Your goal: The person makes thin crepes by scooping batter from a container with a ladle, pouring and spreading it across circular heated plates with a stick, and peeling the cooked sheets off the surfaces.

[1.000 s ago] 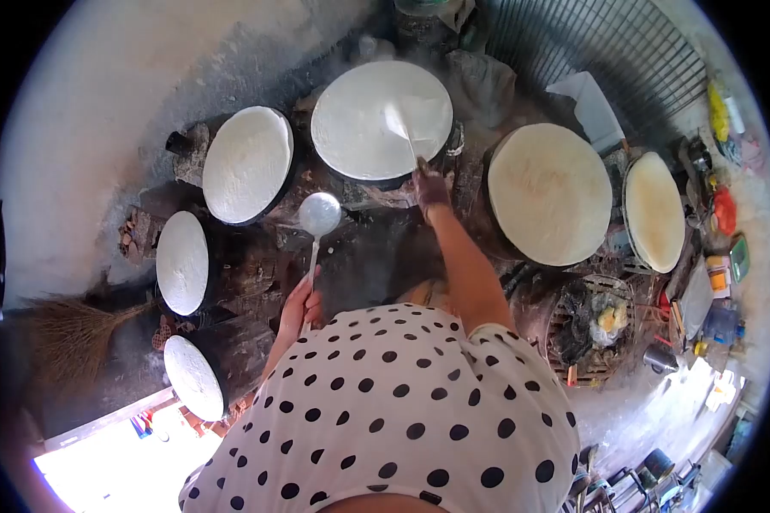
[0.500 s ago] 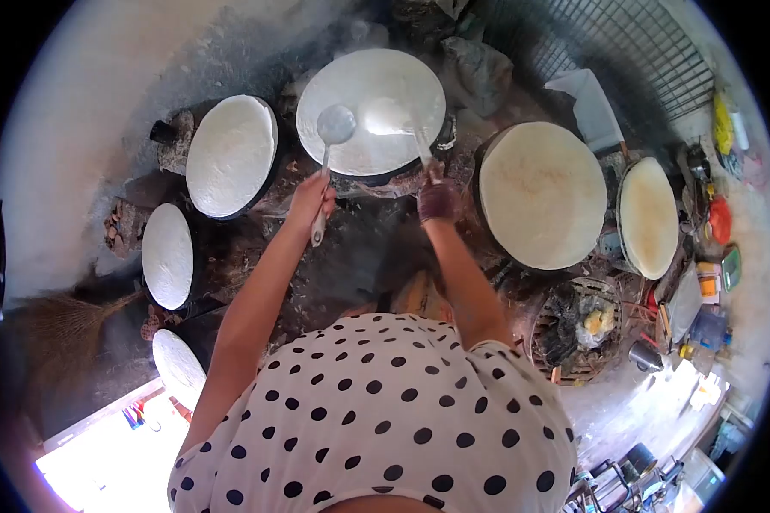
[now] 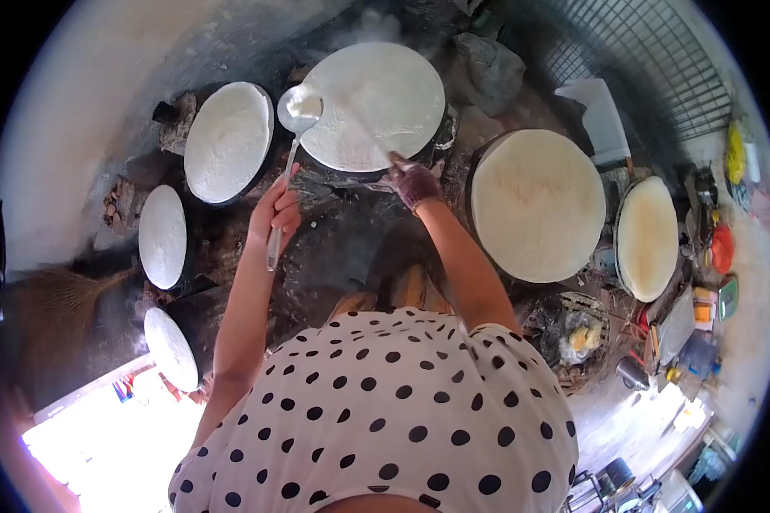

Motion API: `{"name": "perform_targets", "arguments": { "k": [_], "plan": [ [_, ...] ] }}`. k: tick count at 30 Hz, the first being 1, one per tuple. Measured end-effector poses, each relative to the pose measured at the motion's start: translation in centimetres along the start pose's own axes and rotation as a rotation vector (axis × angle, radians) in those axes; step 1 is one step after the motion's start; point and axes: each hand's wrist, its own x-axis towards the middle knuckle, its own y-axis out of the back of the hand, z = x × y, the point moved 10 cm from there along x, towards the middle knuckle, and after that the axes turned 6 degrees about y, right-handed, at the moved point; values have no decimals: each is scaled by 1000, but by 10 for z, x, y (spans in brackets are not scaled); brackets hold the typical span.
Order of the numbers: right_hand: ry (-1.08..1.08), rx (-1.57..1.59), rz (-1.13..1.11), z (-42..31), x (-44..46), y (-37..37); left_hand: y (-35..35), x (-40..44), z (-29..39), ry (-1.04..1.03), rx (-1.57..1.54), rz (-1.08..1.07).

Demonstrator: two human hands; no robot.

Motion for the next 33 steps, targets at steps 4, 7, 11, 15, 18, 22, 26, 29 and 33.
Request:
{"name": "perform_targets", "arguments": {
  "k": [4, 7, 11, 15, 18, 22, 26, 29, 33],
  "plan": [
    [12, 76, -68, 1, -1, 3, 25, -18, -24, 57, -113, 139],
    [-486, 262, 345, 85, -59, 1, 40, -46, -44, 61, -151, 229],
    [124, -53, 268, 14, -136, -35, 46, -84, -62, 88, -17, 339],
    [-358, 23, 208, 39, -97, -31, 5, -139, -74, 78, -363, -173],
    [23, 29, 214, -2, -40, -14, 25, -134, -80, 95, -285, -5],
    [38, -303, 282, -39, -72, 32, 35, -137, -88, 127, -226, 45],
    [-403, -420, 179, 61, -121, 42, 23, -155, -76, -33, 446, 122],
    [-626, -390, 236, 79, -143, 66, 37, -136, -87, 66, 478, 157],
    [-646, -330, 100, 126, -152, 61, 41, -123, -119, 239, 248, 79]
  ]
}}
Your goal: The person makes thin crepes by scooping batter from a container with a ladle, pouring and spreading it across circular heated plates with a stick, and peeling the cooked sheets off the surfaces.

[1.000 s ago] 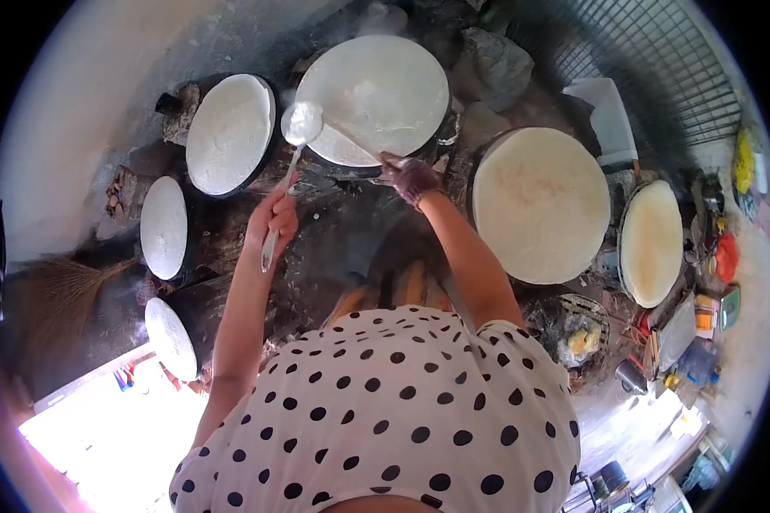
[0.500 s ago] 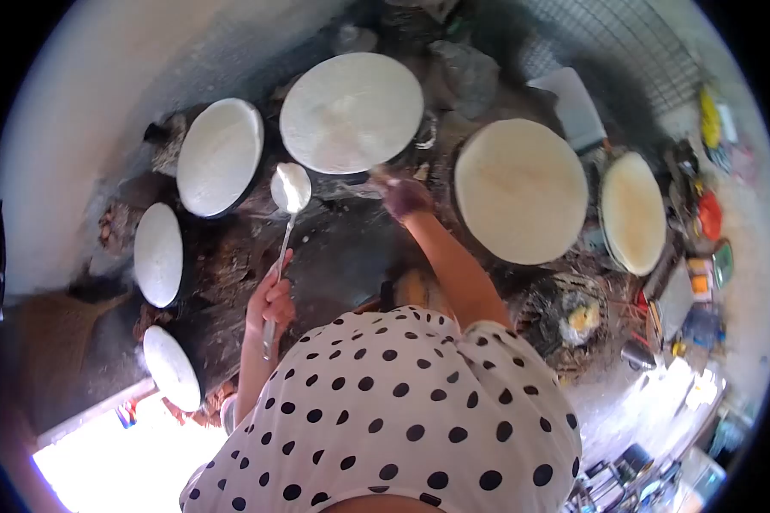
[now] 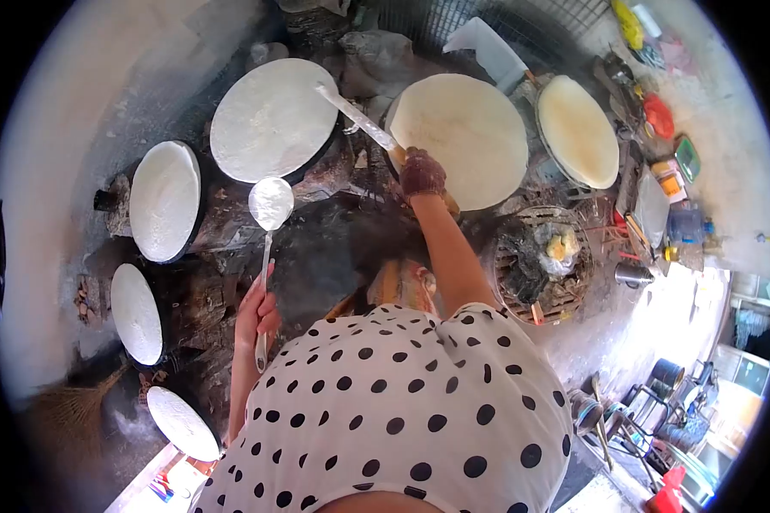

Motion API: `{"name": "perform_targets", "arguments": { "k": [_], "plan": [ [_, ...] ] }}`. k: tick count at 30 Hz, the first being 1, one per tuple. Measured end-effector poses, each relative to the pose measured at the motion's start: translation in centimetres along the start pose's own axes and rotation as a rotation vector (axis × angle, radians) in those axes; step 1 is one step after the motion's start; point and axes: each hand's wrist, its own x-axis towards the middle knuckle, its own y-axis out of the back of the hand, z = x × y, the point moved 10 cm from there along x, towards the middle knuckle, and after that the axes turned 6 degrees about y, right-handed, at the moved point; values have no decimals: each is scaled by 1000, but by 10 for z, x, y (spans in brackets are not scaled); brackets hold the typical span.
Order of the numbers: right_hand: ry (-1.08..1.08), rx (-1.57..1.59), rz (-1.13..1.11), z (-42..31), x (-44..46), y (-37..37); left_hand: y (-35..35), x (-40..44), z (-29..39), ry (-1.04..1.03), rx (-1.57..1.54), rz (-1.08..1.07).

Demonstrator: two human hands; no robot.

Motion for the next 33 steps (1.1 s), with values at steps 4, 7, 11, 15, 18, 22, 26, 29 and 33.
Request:
{"name": "perform_targets", "arguments": {
  "k": [4, 7, 11, 15, 18, 22, 26, 29, 33],
  "plan": [
    [180, 12, 410, 16, -14, 68, -18, 6, -15, 39, -9, -31],
    [210, -148, 478, 40, -16, 125, -38, 15, -26, 68, -43, -49],
    [19, -41, 431, 129, 5, 200, -72, 30, -38, 90, -51, -50],
    [167, -83, 672, 312, 53, 270, -108, 46, -56, 136, -95, -61],
    [-123, 342, 866, 421, -15, 351, -143, 61, -67, 139, -76, -92],
    [-629, -65, 710, 584, -49, 272, -189, 74, -80, 131, -26, -104],
    [-756, 727, 868, 664, -32, 79, -224, 86, -96, 137, 4, -94],
    [-1078, 977, 745, 640, -26, -5, -246, 91, -101, 159, 19, -109],
    [-1262, 882, 615, 614, -29, -32, -271, 92, -103, 186, -1, -153]
  ]
}}
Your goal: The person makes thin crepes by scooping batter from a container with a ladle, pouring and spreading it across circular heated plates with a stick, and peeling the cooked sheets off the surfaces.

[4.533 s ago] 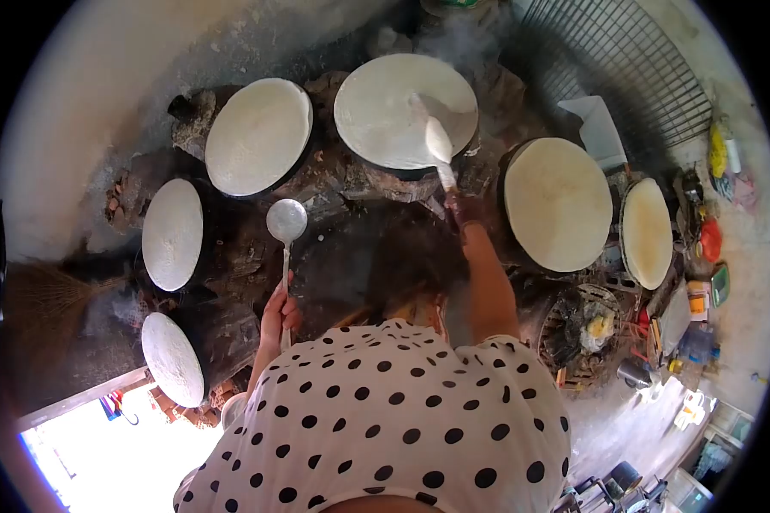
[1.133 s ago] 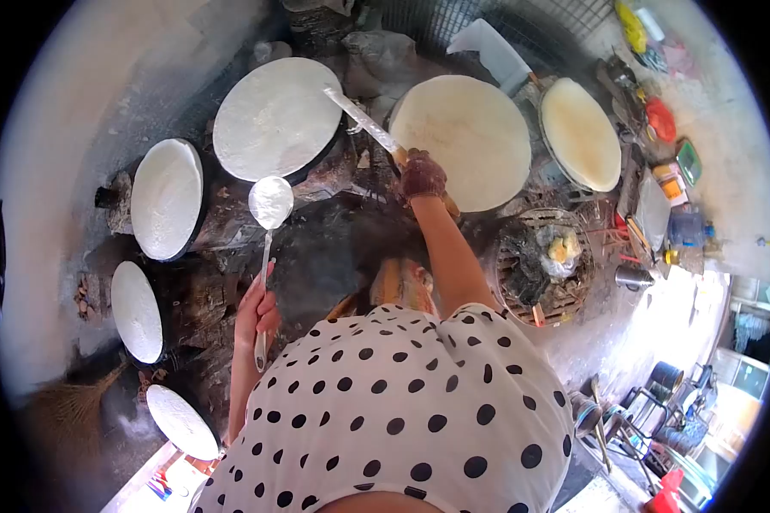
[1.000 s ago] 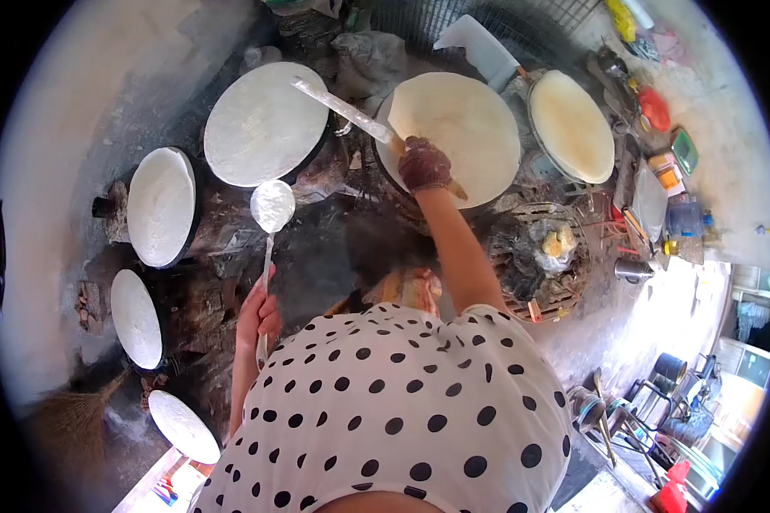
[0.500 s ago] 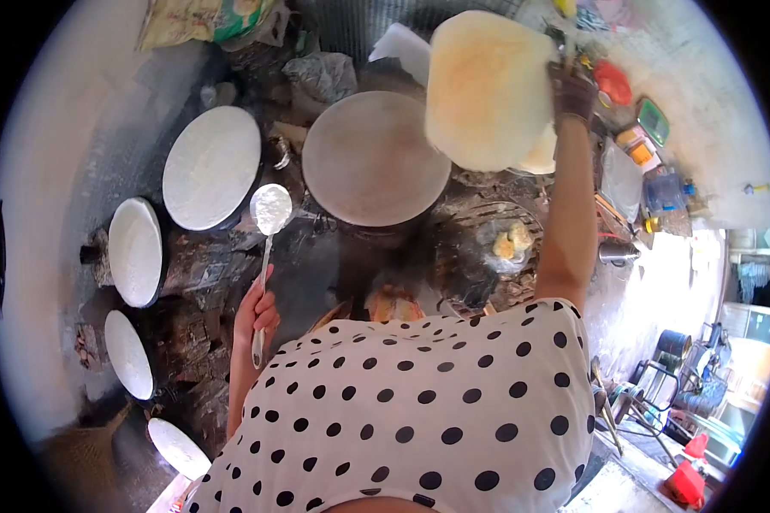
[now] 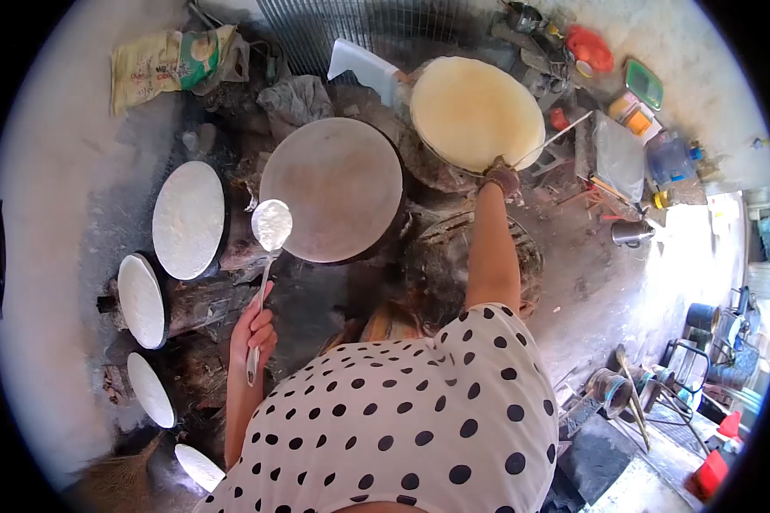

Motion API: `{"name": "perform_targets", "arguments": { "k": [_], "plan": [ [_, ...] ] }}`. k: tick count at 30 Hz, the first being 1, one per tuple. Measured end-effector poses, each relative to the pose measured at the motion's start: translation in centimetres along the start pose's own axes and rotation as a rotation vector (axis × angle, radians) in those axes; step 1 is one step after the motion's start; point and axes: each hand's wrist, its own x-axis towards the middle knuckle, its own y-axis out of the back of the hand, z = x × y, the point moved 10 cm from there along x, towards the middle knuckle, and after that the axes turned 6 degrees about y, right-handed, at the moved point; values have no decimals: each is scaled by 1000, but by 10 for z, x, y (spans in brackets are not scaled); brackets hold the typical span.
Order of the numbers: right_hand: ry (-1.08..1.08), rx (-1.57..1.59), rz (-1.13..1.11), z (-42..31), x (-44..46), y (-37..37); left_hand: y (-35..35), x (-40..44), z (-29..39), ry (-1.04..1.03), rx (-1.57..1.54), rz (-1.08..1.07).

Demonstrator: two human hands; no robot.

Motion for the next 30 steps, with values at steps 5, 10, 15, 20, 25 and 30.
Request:
{"name": "perform_targets", "arguments": {
  "k": [5, 10, 15, 20, 25, 30],
  "plan": [
    [96, 270, -257, -16, -15, -13, -15, 1, 18, 56, -28, -32],
    [753, 211, 135, -9, -55, 49, -58, -5, 64, 135, 157, -106],
    [580, 216, -444, -7, -218, 143, -125, -12, 108, -99, 1194, -38],
    [1223, -130, -373, -46, -338, 198, -119, 111, 80, 32, 988, -163],
    [1065, -525, -419, -26, -350, 158, -113, 170, 37, 99, 970, -165],
    [1014, -405, -337, -23, -356, 131, -85, 224, 38, -146, 1245, -127]
  ]
}}
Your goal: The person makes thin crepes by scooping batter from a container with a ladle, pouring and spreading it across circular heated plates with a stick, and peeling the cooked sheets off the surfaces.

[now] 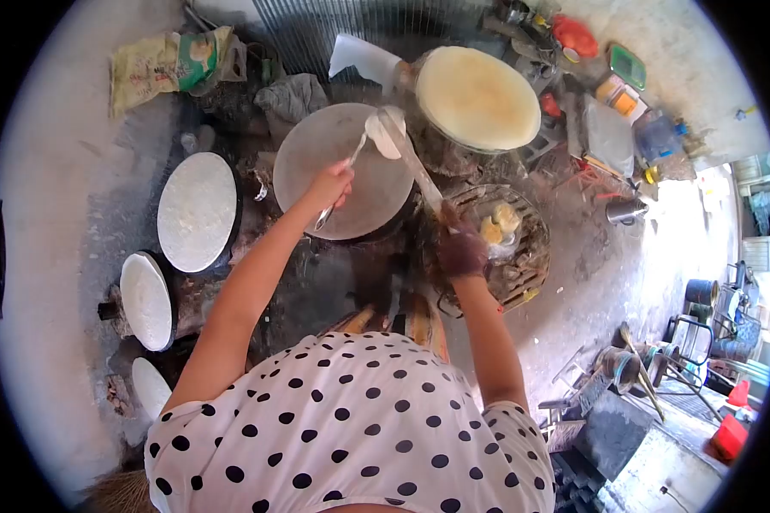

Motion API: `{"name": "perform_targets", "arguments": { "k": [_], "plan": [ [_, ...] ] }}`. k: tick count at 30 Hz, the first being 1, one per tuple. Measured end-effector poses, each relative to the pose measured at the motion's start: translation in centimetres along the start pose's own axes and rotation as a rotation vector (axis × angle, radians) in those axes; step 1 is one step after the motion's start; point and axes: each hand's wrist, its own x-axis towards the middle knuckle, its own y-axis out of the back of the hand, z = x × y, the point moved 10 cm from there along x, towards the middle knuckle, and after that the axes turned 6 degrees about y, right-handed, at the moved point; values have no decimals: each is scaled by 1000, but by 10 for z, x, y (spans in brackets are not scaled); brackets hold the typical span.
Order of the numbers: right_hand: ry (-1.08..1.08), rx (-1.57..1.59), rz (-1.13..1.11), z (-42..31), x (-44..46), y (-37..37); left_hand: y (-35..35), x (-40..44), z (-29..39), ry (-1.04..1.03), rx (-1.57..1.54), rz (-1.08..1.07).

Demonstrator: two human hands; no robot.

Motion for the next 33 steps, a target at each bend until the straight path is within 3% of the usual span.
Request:
{"name": "perform_targets", "arguments": {
  "k": [1, 3, 4, 5, 6, 7, 12, 14, 15, 16, 18, 19, 20, 22, 23, 24, 25, 26, 27, 29, 30, 33],
  "plan": [
    [-7, 0, -13, 0, 0, -12, 1, 0, 0, 14, -3, -4],
    [-157, -34, -252, 16, -3, -61, 17, 3, 13, -50, 193, 102],
    [-135, 49, -175, 3, -12, -54, 23, 9, 6, -52, 192, 104],
    [-128, 45, -173, 6, -26, -66, 34, 10, 16, -217, 445, 233],
    [22, 93, 60, 0, -34, -66, 39, 6, 29, -383, 694, 367],
    [174, 144, 289, -14, -40, -52, 42, 4, 34, -385, 687, 378],
    [172, -67, 52, -47, 20, -145, 67, -12, 26, -293, 955, 496],
    [-186, 587, -145, -63, 32, -137, 90, -35, 29, -299, 937, 583],
    [-185, 591, -144, -63, 23, -141, 104, -52, 34, -314, 918, 658],
    [-125, 344, -104, -55, 14, -138, 110, -70, 39, -323, 918, 663],
    [-342, 1082, 90, -17, -4, -196, 143, -125, 49, -291, 739, 902],
    [-433, 1412, 237, 2, -15, -226, 150, -140, 48, -293, 727, 911],
    [60, 721, 406, -14, -7, -204, 157, -163, 50, -406, 610, 968],
    [-119, 132, 12, -77, 12, -174, 170, -193, 41, -495, 460, 1029],
    [-109, 132, 10, -66, 30, -192, 174, -203, 32, -492, 458, 1038],
    [-62, 215, -59, -43, 54, -233, 181, -192, 6, -395, 194, 831],
    [-138, 385, -71, -43, 49, -222, 179, -184, -17, -300, -58, 612],
    [-221, 558, -71, -43, 44, -211, 176, -192, -29, -296, -100, 532],
    [-308, 721, -59, -45, 38, -198, 175, -204, -47, -284, -136, 516],
    [-218, 120, 161, -31, 30, -177, 175, -231, -92, -251, -213, 528],
    [-469, 345, -26, -39, 15, -171, 175, -246, -116, -227, -249, 557],
    [-337, 298, -60, -63, 44, -180, 185, -293, -187, -180, -200, 759]
  ]
}}
